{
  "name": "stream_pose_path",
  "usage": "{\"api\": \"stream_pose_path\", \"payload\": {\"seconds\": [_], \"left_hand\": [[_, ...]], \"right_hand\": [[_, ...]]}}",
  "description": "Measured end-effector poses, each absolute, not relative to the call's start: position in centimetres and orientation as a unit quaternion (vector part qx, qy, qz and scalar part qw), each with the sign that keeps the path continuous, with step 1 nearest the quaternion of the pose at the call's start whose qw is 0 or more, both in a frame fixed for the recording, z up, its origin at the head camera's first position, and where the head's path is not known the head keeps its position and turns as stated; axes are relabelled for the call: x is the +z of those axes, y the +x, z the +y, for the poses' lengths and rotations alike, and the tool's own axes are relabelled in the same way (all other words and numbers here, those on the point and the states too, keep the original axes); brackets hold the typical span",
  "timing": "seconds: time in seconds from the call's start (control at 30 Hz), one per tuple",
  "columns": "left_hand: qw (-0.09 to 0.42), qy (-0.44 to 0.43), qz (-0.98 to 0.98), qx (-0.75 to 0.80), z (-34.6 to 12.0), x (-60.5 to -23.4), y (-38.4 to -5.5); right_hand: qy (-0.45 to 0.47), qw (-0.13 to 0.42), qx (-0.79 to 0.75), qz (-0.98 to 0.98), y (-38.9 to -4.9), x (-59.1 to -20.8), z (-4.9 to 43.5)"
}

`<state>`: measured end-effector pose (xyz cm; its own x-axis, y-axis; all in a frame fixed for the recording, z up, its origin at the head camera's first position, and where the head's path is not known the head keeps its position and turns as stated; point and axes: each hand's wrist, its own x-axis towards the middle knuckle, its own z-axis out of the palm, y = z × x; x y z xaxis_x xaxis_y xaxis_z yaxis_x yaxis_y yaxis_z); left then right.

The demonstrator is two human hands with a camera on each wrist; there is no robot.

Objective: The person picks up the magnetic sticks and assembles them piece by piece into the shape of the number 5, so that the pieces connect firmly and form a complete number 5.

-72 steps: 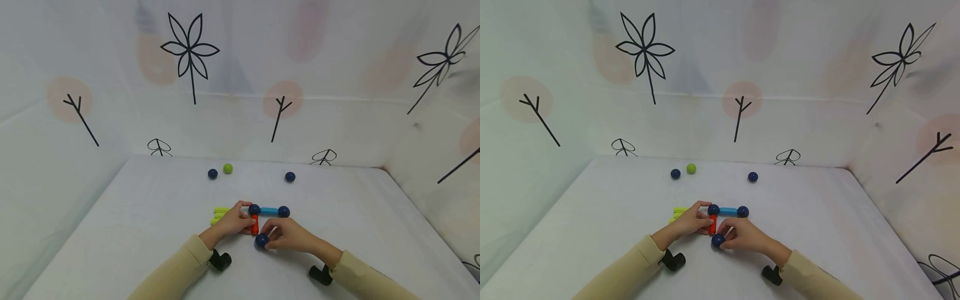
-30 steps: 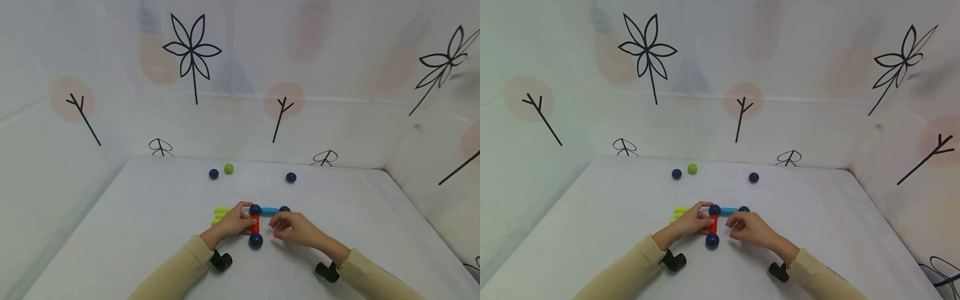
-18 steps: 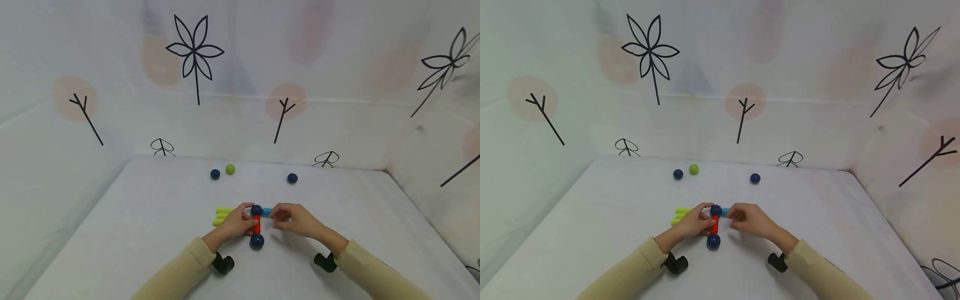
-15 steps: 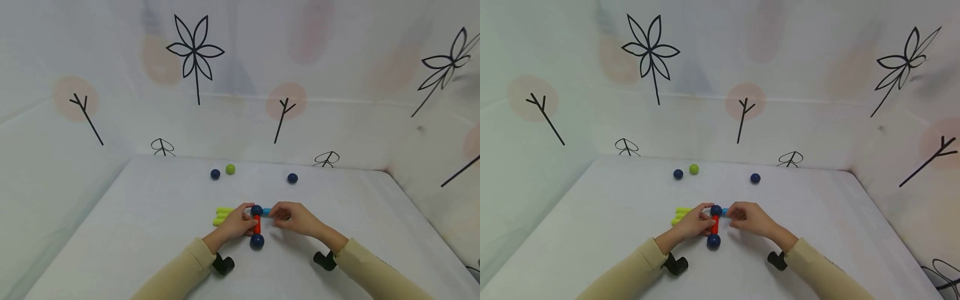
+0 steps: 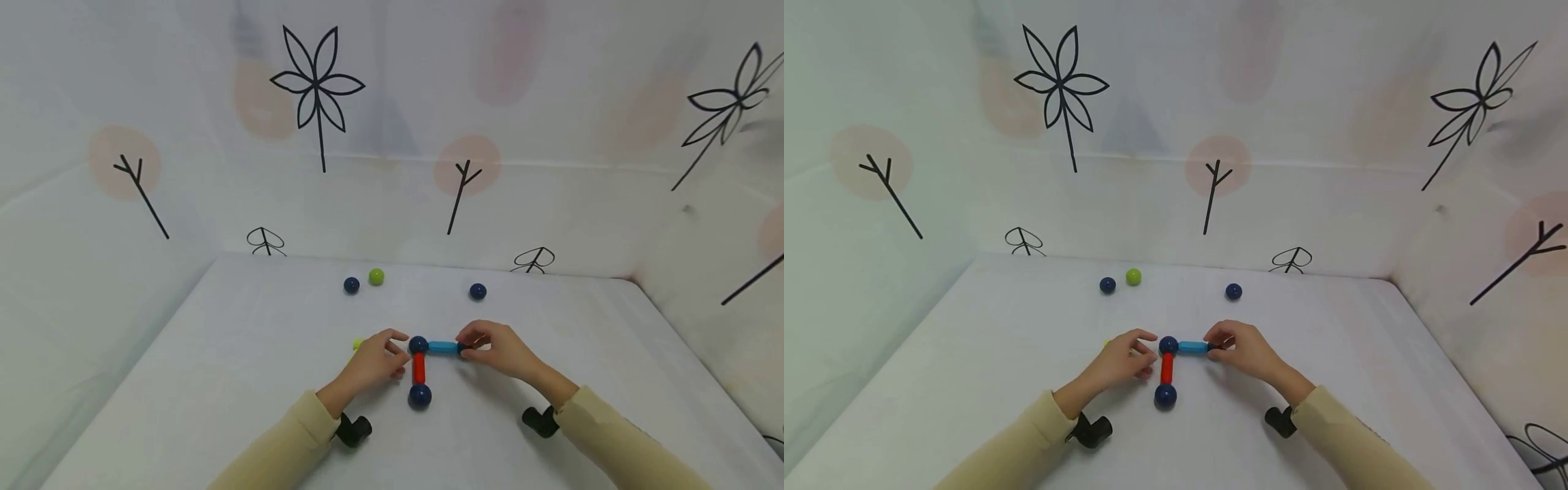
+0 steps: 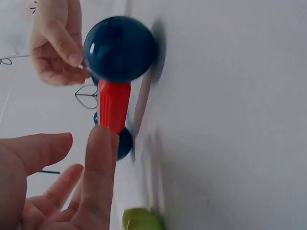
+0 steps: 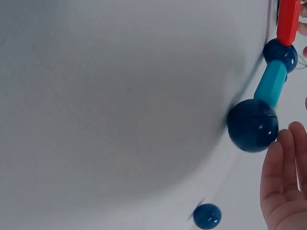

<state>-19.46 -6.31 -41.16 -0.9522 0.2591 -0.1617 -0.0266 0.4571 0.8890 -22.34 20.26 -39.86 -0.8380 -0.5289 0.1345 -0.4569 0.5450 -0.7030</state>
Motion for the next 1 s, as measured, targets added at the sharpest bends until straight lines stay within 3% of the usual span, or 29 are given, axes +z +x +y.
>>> {"api": "stream_pose_path", "payload": {"seconds": [0.43, 0.63, 1.0], "left_hand": [[0.041, 0.131, 0.884, 0.447, -10.7, -40.9, -21.5], [0.053, 0.151, 0.891, 0.425, -12.3, -41.2, -22.7], [0.122, 0.14, 0.907, 0.377, -13.8, -41.6, -23.5]], "right_hand": [[-0.274, 0.042, -0.369, 0.887, -22.9, -40.6, 21.0], [-0.262, 0.056, -0.366, 0.891, -23.0, -40.8, 21.3], [-0.251, 0.063, -0.359, 0.897, -23.0, -40.9, 21.5]]}}
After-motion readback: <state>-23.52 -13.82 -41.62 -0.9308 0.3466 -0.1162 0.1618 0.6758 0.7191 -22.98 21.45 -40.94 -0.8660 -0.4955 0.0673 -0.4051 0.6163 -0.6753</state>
